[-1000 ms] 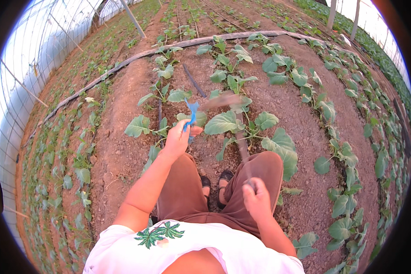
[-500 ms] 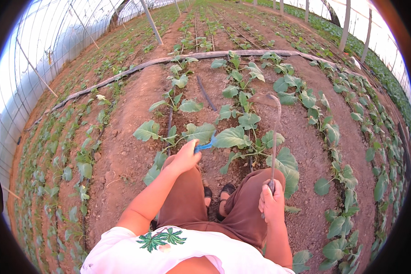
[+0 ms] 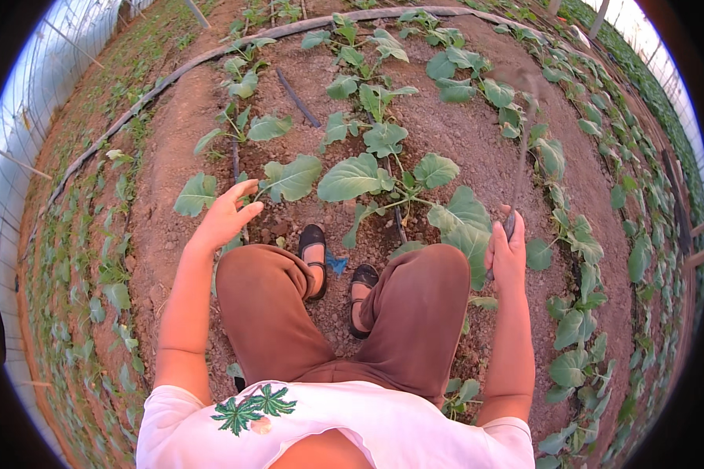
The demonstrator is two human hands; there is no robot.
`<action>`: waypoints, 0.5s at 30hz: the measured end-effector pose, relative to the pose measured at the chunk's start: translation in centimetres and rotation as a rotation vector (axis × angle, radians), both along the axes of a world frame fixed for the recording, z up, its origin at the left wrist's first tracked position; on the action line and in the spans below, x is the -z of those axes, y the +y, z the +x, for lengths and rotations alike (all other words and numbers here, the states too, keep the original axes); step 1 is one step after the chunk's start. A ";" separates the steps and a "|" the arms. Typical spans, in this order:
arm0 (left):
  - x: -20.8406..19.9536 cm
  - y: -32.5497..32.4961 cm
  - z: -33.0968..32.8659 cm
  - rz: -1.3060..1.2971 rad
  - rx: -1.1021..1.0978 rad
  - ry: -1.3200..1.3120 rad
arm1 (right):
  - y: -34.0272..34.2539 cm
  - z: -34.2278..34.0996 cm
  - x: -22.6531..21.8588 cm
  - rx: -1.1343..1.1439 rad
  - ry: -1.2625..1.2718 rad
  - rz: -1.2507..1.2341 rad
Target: The person uses a small hand hoe to loosen soil and remove weeds from around rows of young leafy plants in a garden bed. They move along the row, clearing debris and pulling weeds by hand.
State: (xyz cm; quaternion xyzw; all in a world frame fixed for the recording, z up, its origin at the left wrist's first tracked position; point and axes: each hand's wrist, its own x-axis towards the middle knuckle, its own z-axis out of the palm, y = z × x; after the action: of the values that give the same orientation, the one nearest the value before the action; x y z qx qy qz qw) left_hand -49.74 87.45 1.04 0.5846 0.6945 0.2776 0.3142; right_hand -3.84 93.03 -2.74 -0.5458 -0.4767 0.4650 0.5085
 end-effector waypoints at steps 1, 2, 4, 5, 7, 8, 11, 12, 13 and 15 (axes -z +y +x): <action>1.7 1.2 -1.2 -0.037 -0.004 -0.046 | 1.8 0.6 1.1 -0.003 -0.009 -0.121; 2.9 2.2 -1.9 -0.094 -0.026 -0.107 | 3.5 0.7 2.1 -0.007 -0.062 -0.197; 6.1 4.2 -3.1 -0.216 -0.072 -0.229 | 7.4 0.4 5.4 -0.017 -0.168 -0.356; 9.1 5.2 -4.2 -0.239 -0.066 -0.264 | 9.6 0.2 7.9 -0.018 -0.177 -0.413; 12.6 7.0 -4.3 -0.311 -0.070 -0.251 | 13.9 -1.3 11.7 -0.031 -0.284 -0.425; 14.9 7.7 -4.7 -0.327 -0.067 -0.244 | 16.4 -2.3 13.6 -0.043 -0.334 -0.428; 21.0 9.0 -4.5 -0.309 -0.049 -0.322 | 24.1 -5.2 18.9 -0.026 -0.689 -0.232; 22.8 9.4 -3.9 -0.327 -0.029 -0.355 | 26.6 -5.9 20.7 -0.013 -0.699 -0.260; 24.1 9.4 -3.6 -0.350 -0.026 -0.386 | 28.5 -8.0 20.7 -0.024 -0.707 -0.331; 26.6 9.2 -3.1 -0.394 -0.031 -0.461 | 31.6 -11.7 21.1 -0.023 -0.670 -0.421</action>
State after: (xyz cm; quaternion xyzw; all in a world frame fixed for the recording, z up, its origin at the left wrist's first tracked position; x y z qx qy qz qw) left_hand -52.85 96.62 -25.59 0.4236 0.6542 0.2675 0.5667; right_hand -15.54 124.63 -23.81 -0.7542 -0.5164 0.3547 0.1964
